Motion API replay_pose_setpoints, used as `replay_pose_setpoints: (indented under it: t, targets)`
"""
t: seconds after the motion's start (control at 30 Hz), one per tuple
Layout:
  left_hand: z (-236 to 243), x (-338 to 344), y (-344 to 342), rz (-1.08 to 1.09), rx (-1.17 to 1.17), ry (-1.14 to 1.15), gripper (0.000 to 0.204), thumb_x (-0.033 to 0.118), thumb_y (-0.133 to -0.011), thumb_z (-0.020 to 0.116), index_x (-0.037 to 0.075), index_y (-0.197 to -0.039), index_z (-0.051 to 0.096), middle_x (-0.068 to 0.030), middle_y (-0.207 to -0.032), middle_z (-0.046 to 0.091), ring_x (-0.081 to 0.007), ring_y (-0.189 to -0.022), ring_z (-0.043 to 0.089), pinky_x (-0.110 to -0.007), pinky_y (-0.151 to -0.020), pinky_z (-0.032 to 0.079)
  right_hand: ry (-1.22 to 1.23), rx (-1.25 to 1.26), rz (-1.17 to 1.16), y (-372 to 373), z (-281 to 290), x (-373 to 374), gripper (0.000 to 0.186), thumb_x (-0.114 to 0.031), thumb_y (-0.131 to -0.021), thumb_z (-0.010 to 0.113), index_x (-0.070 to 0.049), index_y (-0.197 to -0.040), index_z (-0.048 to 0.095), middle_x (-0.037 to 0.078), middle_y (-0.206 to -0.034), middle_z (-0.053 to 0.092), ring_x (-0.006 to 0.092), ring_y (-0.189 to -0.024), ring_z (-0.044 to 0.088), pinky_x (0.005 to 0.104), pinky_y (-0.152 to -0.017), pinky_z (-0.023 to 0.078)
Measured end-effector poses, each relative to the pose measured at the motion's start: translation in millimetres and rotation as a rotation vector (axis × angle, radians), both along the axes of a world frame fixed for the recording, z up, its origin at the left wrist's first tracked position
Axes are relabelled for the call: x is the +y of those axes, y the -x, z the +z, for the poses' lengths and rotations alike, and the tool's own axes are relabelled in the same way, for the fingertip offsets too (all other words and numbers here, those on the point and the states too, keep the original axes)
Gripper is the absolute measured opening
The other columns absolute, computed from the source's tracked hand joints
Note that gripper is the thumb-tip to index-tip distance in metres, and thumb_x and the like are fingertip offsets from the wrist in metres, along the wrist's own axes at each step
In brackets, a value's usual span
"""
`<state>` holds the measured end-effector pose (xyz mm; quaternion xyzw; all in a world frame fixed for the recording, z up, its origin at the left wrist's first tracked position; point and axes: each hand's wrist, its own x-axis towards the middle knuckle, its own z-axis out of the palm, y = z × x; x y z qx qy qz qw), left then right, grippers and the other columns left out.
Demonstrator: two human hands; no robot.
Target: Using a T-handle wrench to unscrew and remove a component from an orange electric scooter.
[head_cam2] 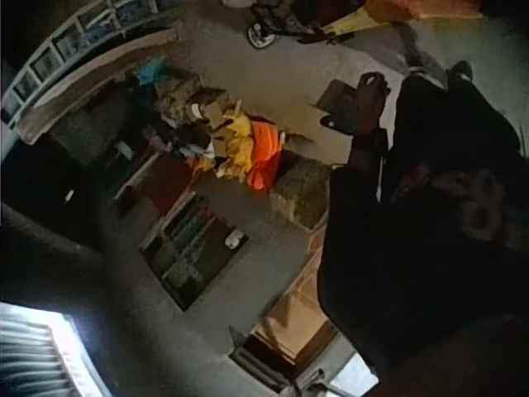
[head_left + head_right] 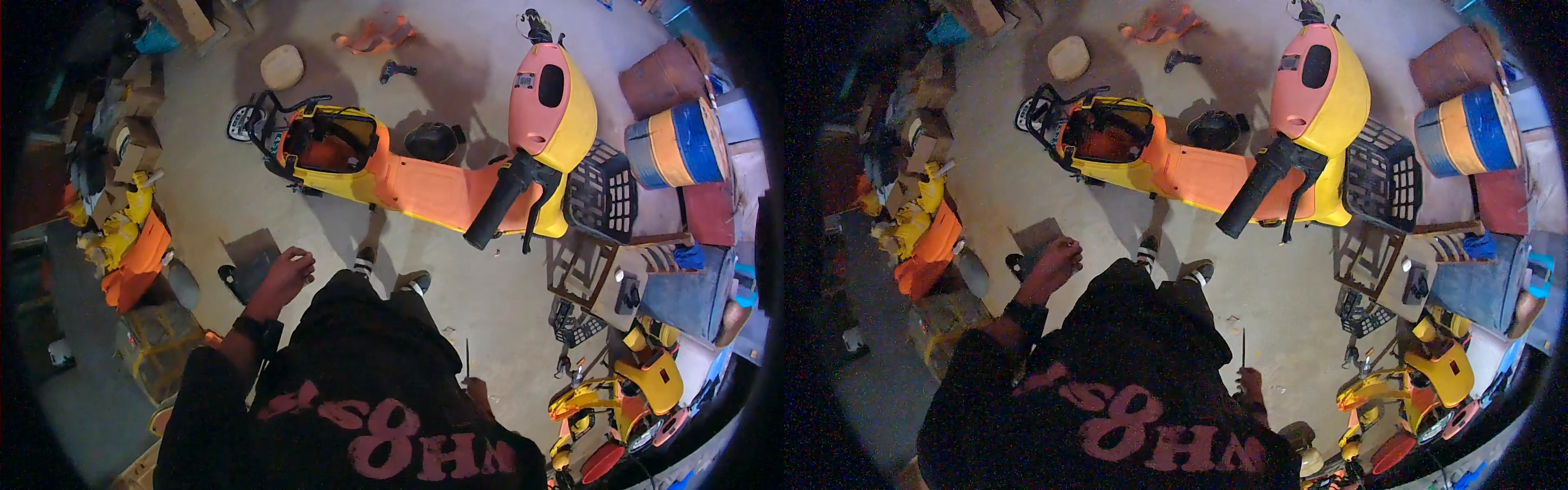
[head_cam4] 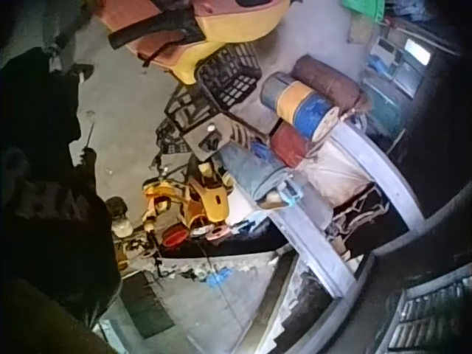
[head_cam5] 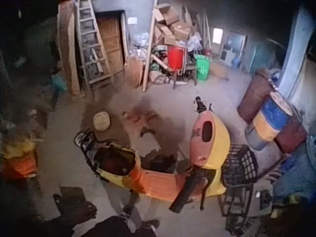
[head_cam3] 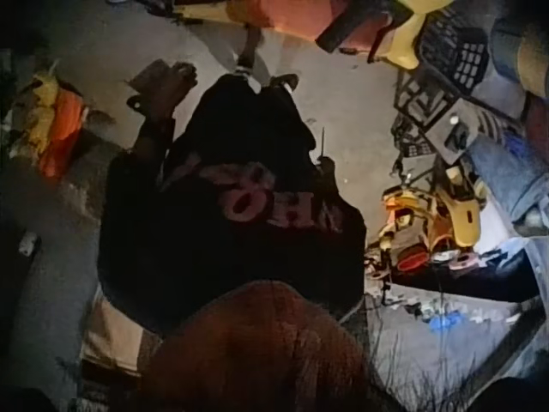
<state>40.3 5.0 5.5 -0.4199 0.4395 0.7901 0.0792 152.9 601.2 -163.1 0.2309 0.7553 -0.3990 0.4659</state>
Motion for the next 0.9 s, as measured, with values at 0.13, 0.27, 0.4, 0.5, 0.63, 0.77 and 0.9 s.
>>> replay_pose_setpoints:
  t: [0.13,0.27,0.4,0.5,0.63,0.77,0.9]
  targets:
    - [22,-6,-7,-0.003,-0.063,0.074,0.012,0.009,-0.087,0.061,0.006,-0.093,0.050,-0.0085,-0.082,0.057,-0.0162,-0.068,0.054,-0.033,-0.061,0.045,-0.066,-0.099,-0.053,79,-17,-19,0.023,-0.023,-0.084,0.060,-0.002,-0.092,0.063,0.009,-0.074,0.064,0.0210,-0.061,0.065,0.0352,-0.045,0.049]
    - [18,-22,-4,-0.094,-0.167,0.086,0.014,0.012,-0.086,0.064,0.005,-0.089,0.053,-0.0105,-0.080,0.059,-0.0163,-0.064,0.055,-0.033,-0.059,0.046,-0.032,0.038,0.027,139,-10,-65,0.025,-0.024,-0.084,0.059,-0.001,-0.092,0.062,0.010,-0.073,0.063,0.0188,-0.058,0.063,0.0323,-0.046,0.047]
    - [-1,-34,34,-0.285,-0.305,0.100,0.016,0.015,-0.084,0.067,0.003,-0.089,0.057,-0.0113,-0.078,0.062,-0.0160,-0.062,0.058,-0.032,-0.059,0.049,-0.053,0.341,0.198,181,15,-118,0.034,-0.029,-0.084,0.064,0.001,-0.099,0.063,0.013,-0.080,0.065,0.0201,-0.068,0.064,0.0322,-0.058,0.049]
    - [-30,-36,75,-0.492,-0.221,0.121,0.020,0.016,-0.085,0.066,0.001,-0.096,0.059,-0.0112,-0.083,0.065,-0.0163,-0.069,0.063,-0.029,-0.061,0.051,-0.171,0.388,0.229,211,47,-164,0.032,-0.029,-0.084,0.064,0.000,-0.099,0.063,0.013,-0.085,0.066,0.0218,-0.074,0.063,0.0335,-0.064,0.049]
    - [-104,-36,113,-0.428,-0.130,0.022,0.022,0.016,-0.086,0.065,-0.001,-0.100,0.059,-0.0113,-0.084,0.065,-0.0167,-0.071,0.063,-0.028,-0.061,0.051,-0.135,0.378,0.136,259,80,-251,0.026,-0.027,-0.085,0.063,-0.004,-0.097,0.063,0.011,-0.087,0.064,0.0190,-0.074,0.061,0.0324,-0.068,0.048]
    - [-175,-19,149,-0.276,-0.175,-0.175,0.024,0.018,-0.089,0.060,-0.001,-0.104,0.057,-0.0116,-0.088,0.065,-0.0192,-0.077,0.064,-0.029,-0.066,0.050,0.027,0.363,0.066,261,48,-283,0.018,-0.014,-0.082,0.066,-0.003,-0.096,0.061,0.008,-0.093,0.062,0.0174,-0.073,0.059,0.0306,-0.068,0.048]
    - [-270,-2,156,-0.235,-0.135,-0.202,0.022,0.018,-0.091,0.055,0.001,-0.104,0.055,-0.0124,-0.092,0.065,-0.0222,-0.082,0.064,-0.033,-0.069,0.049,0.204,0.495,0.132,287,-3,-312,0.014,-0.006,-0.081,0.063,0.000,-0.094,0.060,0.011,-0.096,0.058,0.0196,-0.084,0.057,0.0300,-0.074,0.047]
